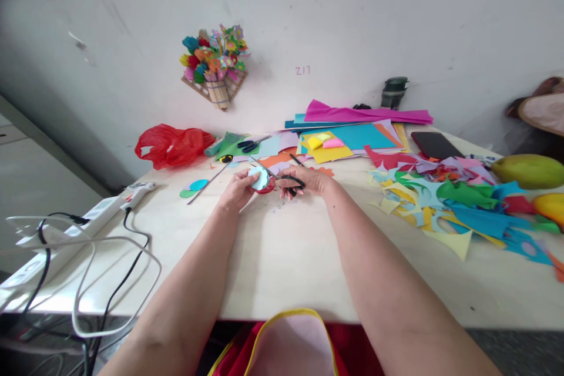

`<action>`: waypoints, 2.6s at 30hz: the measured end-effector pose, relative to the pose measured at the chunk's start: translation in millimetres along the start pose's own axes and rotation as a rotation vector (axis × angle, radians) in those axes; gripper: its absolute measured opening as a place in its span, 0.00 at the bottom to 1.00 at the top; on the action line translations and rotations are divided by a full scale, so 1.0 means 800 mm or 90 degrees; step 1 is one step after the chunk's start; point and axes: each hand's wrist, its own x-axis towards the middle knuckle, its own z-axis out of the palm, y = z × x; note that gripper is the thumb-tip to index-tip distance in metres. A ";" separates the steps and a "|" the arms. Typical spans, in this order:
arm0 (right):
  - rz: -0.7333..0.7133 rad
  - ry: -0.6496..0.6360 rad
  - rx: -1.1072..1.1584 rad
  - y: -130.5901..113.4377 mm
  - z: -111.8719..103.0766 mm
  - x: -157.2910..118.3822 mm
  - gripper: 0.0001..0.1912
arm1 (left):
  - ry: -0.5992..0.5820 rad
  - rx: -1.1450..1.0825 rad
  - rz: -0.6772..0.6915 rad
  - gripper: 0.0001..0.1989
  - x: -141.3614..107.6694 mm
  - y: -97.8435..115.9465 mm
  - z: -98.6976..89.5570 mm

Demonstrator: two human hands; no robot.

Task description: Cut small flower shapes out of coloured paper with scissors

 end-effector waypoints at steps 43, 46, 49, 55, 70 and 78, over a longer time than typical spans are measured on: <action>-0.039 0.133 0.063 -0.006 0.003 0.006 0.21 | -0.031 0.065 -0.027 0.20 -0.002 0.005 -0.004; -0.046 0.212 0.095 -0.007 0.010 0.013 0.24 | -0.035 0.086 -0.034 0.20 -0.002 0.005 -0.003; -0.055 0.227 0.105 -0.015 0.020 0.015 0.23 | -0.046 0.109 -0.037 0.21 -0.003 0.006 -0.001; -0.044 0.269 0.108 -0.030 0.031 0.013 0.21 | -0.053 0.129 -0.041 0.22 -0.004 0.006 0.003; -0.057 0.288 0.087 -0.022 0.036 0.026 0.17 | -0.067 0.166 -0.086 0.22 0.002 -0.002 0.003; -0.085 0.402 0.127 -0.014 0.046 0.042 0.21 | 0.021 0.089 -0.025 0.21 0.003 -0.005 0.003</action>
